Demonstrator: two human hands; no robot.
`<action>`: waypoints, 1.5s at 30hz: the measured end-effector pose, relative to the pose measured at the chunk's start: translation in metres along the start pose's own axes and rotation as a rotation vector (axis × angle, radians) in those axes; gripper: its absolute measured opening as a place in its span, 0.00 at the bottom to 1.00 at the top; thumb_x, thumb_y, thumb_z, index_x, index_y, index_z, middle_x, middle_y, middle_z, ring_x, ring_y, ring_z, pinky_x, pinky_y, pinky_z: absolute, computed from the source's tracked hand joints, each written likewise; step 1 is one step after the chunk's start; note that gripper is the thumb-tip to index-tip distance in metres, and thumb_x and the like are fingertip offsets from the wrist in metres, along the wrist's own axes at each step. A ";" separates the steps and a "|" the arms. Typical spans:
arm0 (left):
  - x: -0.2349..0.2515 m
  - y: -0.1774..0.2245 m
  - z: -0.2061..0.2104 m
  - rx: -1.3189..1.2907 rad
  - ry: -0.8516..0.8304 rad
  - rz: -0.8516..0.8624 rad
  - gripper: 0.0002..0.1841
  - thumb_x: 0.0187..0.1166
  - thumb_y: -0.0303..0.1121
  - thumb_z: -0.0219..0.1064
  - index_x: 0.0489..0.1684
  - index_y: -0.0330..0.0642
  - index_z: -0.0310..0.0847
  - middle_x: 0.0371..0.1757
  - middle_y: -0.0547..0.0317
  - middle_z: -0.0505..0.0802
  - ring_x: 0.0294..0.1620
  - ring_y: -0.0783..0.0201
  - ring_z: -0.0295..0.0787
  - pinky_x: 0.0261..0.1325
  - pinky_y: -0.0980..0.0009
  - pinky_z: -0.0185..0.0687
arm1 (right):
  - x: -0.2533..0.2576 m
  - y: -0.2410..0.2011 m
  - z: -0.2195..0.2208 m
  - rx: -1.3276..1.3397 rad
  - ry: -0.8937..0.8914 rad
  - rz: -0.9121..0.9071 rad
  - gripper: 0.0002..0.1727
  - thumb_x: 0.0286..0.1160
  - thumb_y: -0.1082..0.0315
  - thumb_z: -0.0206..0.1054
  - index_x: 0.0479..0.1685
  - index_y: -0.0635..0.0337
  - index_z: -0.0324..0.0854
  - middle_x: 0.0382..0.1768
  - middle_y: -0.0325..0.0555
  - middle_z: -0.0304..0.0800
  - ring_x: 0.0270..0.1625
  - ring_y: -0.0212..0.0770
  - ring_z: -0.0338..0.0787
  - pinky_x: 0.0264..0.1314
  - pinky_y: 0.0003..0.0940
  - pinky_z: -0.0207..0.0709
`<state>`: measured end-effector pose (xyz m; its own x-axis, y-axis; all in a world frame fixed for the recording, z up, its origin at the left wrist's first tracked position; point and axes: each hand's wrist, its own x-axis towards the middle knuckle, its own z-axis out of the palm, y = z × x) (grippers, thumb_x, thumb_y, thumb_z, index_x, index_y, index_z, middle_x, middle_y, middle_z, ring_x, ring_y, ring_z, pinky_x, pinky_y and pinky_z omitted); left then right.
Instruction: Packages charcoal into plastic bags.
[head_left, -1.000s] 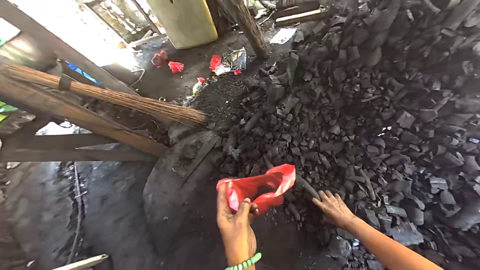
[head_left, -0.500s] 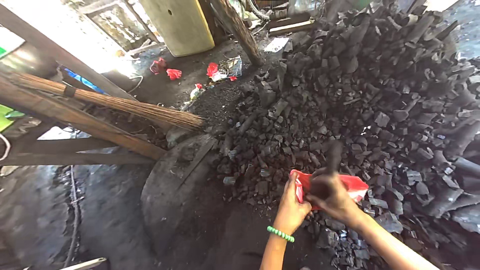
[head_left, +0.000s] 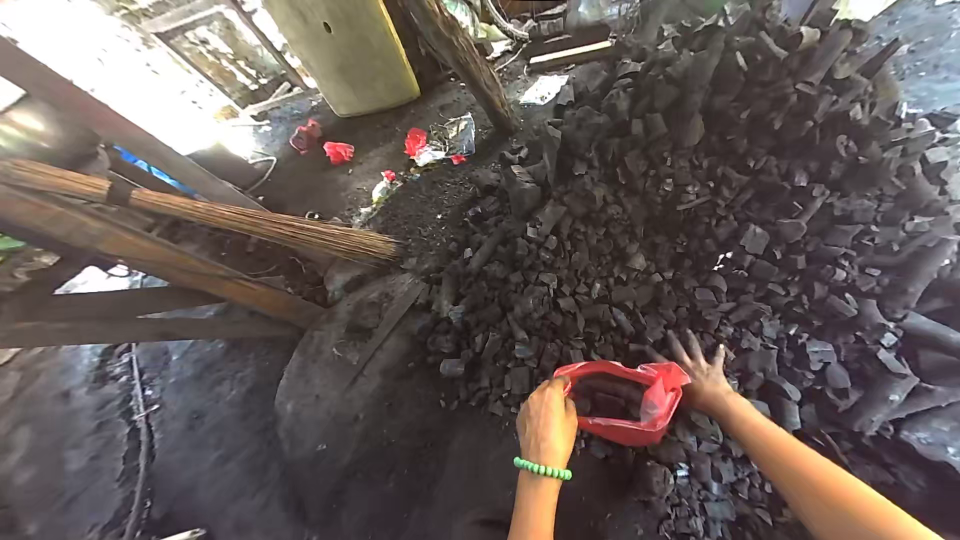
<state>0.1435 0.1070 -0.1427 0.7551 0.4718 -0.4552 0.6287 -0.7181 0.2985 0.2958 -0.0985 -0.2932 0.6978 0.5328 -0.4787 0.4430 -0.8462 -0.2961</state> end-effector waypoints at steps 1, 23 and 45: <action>0.000 -0.002 0.000 -0.006 0.040 0.008 0.18 0.85 0.29 0.58 0.69 0.42 0.86 0.64 0.46 0.92 0.69 0.46 0.86 0.73 0.48 0.75 | -0.006 -0.002 0.010 -0.035 -0.013 0.032 0.50 0.66 0.50 0.79 0.92 0.51 0.60 0.95 0.63 0.39 0.95 0.72 0.31 0.81 0.88 0.21; -0.025 0.031 0.005 -1.153 -0.255 0.155 0.43 0.71 0.14 0.64 0.90 0.51 0.53 0.64 0.39 0.83 0.46 0.53 0.88 0.44 0.59 0.87 | -0.075 -0.020 -0.006 2.206 0.179 -0.136 0.38 0.62 0.63 0.77 0.74 0.39 0.64 0.44 0.47 0.91 0.38 0.43 0.94 0.42 0.41 0.92; -0.097 0.012 -0.056 -1.633 0.300 0.105 0.27 0.82 0.23 0.51 0.82 0.53 0.66 0.54 0.50 0.87 0.37 0.63 0.90 0.31 0.74 0.86 | -0.113 0.043 0.089 0.606 0.391 0.549 0.60 0.56 0.37 0.83 0.90 0.56 0.61 0.87 0.83 0.46 0.88 0.84 0.48 0.85 0.73 0.53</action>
<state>0.0878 0.0810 -0.0482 0.6891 0.6731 -0.2684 -0.0502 0.4139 0.9089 0.1857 -0.1960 -0.3254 0.9141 -0.0760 -0.3983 -0.3029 -0.7809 -0.5463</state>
